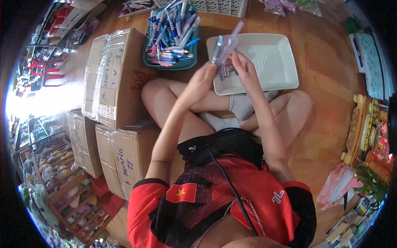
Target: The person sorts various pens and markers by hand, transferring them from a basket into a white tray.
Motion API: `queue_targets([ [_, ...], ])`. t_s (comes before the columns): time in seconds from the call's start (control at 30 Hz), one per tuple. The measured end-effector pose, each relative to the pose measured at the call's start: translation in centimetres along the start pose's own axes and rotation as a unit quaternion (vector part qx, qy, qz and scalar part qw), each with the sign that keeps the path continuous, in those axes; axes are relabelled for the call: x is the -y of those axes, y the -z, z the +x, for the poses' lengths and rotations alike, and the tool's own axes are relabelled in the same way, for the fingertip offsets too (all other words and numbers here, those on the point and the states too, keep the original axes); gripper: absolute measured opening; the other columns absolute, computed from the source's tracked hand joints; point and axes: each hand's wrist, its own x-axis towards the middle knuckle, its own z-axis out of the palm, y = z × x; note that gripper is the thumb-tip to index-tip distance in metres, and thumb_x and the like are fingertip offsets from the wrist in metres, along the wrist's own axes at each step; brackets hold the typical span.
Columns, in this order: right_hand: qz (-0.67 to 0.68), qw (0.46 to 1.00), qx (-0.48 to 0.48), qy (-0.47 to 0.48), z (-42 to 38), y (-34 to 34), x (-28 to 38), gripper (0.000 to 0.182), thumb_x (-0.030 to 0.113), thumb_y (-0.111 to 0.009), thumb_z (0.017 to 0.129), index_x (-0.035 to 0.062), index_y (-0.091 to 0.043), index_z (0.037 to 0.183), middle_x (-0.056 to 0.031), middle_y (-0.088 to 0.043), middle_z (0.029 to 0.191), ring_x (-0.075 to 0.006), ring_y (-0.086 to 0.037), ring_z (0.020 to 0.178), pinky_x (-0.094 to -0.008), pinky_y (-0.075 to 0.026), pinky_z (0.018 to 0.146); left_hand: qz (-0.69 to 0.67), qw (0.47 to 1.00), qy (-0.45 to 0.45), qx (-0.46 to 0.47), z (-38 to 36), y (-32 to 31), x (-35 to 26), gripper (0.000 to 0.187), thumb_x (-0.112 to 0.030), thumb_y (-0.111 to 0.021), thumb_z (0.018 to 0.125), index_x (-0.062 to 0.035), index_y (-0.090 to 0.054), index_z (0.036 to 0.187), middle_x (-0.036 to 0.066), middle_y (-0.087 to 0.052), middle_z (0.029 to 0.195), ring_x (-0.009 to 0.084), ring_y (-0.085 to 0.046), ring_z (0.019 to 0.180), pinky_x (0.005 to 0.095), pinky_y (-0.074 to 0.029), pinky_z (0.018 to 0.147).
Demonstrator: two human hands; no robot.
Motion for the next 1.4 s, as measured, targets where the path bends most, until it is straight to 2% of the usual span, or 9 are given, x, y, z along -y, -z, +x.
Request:
queue_targets([
  [0.07, -0.047, 0.999, -0.018, 0.013, 0.1, 0.3, -0.5, 0.027, 0.023, -0.056, 0.089, 0.0015, -0.062, 0.104, -0.0022, -0.063, 0.084, -0.0075, -0.055, 0.071, -0.0235, -0.045, 0.064, -0.016, 0.987, 0.148, 0.063, -0.3, -2.4, 1.4, 0.031, -0.025, -0.037, 0.097, 0.0011, -0.054, 0.097, 0.005, -0.054, 0.094, 0.0138, -0.046, 0.087, 0.0296, -0.038, 0.081],
  [0.17, -0.189, 0.979, -0.076, -0.015, -0.2, 3.0, -2.6, 0.029, 0.028, -0.059, 0.086, -0.0006, -0.064, 0.086, -0.006, -0.06, 0.064, -0.0099, -0.054, 0.06, -0.0269, -0.043, 0.057, 0.182, 0.982, 0.042, 0.04, 0.2, -5.3, 3.2, 0.031, -0.025, -0.039, 0.096, 0.0018, -0.055, 0.095, 0.012, -0.058, 0.095, 0.0187, -0.051, 0.09, 0.0334, -0.039, 0.079],
  [0.23, -0.215, 0.971, -0.09, -0.044, -0.5, 5.0, -3.3, 0.032, 0.03, -0.059, 0.085, -0.0015, -0.061, 0.079, -0.0107, -0.057, 0.059, -0.0141, -0.054, 0.055, -0.0306, -0.042, 0.053, 0.16, 0.981, 0.091, 0.063, 1.1, -6.5, 4.9, 0.031, -0.025, -0.04, 0.095, 0.0022, -0.055, 0.096, 0.017, -0.058, 0.093, 0.0216, -0.053, 0.089, 0.0344, -0.04, 0.079],
  [0.5, -0.242, 0.947, -0.19, -0.093, 1.1, 12.9, -5.7, 0.025, 0.024, -0.055, 0.087, 0.0022, -0.067, 0.089, -0.0093, -0.066, 0.071, -0.0123, -0.06, 0.06, -0.0276, -0.047, 0.058, 0.101, 0.986, 0.119, -0.066, 6.4, -11.1, 10.7, 0.028, -0.02, -0.053, 0.087, 0.0069, -0.056, 0.092, 0.027, -0.06, 0.08, 0.0399, -0.059, 0.081, 0.0425, -0.045, 0.069],
  [0.83, -0.219, 0.958, -0.167, -0.079, 2.1, 14.6, -8.2, 0.024, 0.024, -0.056, 0.087, 0.0027, -0.066, 0.093, -0.0077, -0.065, 0.069, -0.0129, -0.061, 0.061, -0.0278, -0.047, 0.059, 0.331, 0.942, 0.015, -0.058, 11.8, -11.3, 15.6, 0.069, -0.031, -0.074, 0.071, 0.0115, -0.035, 0.109, 0.029, -0.06, 0.079, 0.042, -0.061, 0.078, 0.0427, -0.05, 0.065],
  [0.93, -0.216, 0.957, -0.175, -0.081, 2.5, 14.2, -8.4, 0.024, 0.025, -0.057, 0.087, 0.0029, -0.066, 0.093, -0.0069, -0.065, 0.069, -0.0128, -0.061, 0.061, -0.0278, -0.047, 0.058, 0.419, 0.903, 0.099, 0.002, 12.4, -11.6, 14.6, 0.085, -0.022, -0.073, 0.069, 0.013, -0.018, 0.124, 0.028, -0.059, 0.086, 0.0429, -0.061, 0.083, 0.0431, -0.052, 0.071],
  [1.03, -0.211, 0.957, -0.181, -0.077, 2.5, 14.3, -8.7, 0.023, 0.024, -0.058, 0.087, 0.0029, -0.065, 0.093, -0.0068, -0.064, 0.068, -0.013, -0.061, 0.061, -0.0281, -0.047, 0.058, 0.448, 0.874, 0.188, 0.026, 12.8, -11.8, 11.8, 0.077, -0.024, -0.069, 0.074, 0.0083, -0.024, 0.127, 0.03, -0.056, 0.097, 0.0398, -0.061, 0.086, 0.0441, -0.052, 0.071],
  [1.23, -0.269, 0.941, -0.187, -0.086, 2.3, 14.4, -8.6, 0.024, 0.022, -0.06, 0.085, 0.0019, -0.064, 0.097, -0.0083, -0.064, 0.068, -0.0154, -0.063, 0.06, -0.0292, -0.048, 0.059, 0.496, 0.859, -0.109, 0.069, 13.1, -10.0, 15.7, 0.036, -0.02, -0.061, 0.078, -0.0105, -0.054, 0.112, 0.011, -0.048, 0.122, 0.0314, -0.053, 0.103, 0.0436, -0.047, 0.083],
  [1.4, -0.281, 0.94, -0.183, -0.058, 2.4, 14.6, -9.7, 0.027, 0.021, -0.063, 0.082, -0.0004, -0.061, 0.099, -0.0103, -0.064, 0.069, -0.0172, -0.063, 0.059, -0.0296, -0.048, 0.06, 0.54, 0.836, -0.075, 0.059, 13.0, -9.4, 15.6, 0.034, -0.021, -0.06, 0.079, -0.0132, -0.056, 0.112, 0.003, -0.052, 0.121, 0.029, -0.049, 0.111, 0.0432, -0.043, 0.089],
])
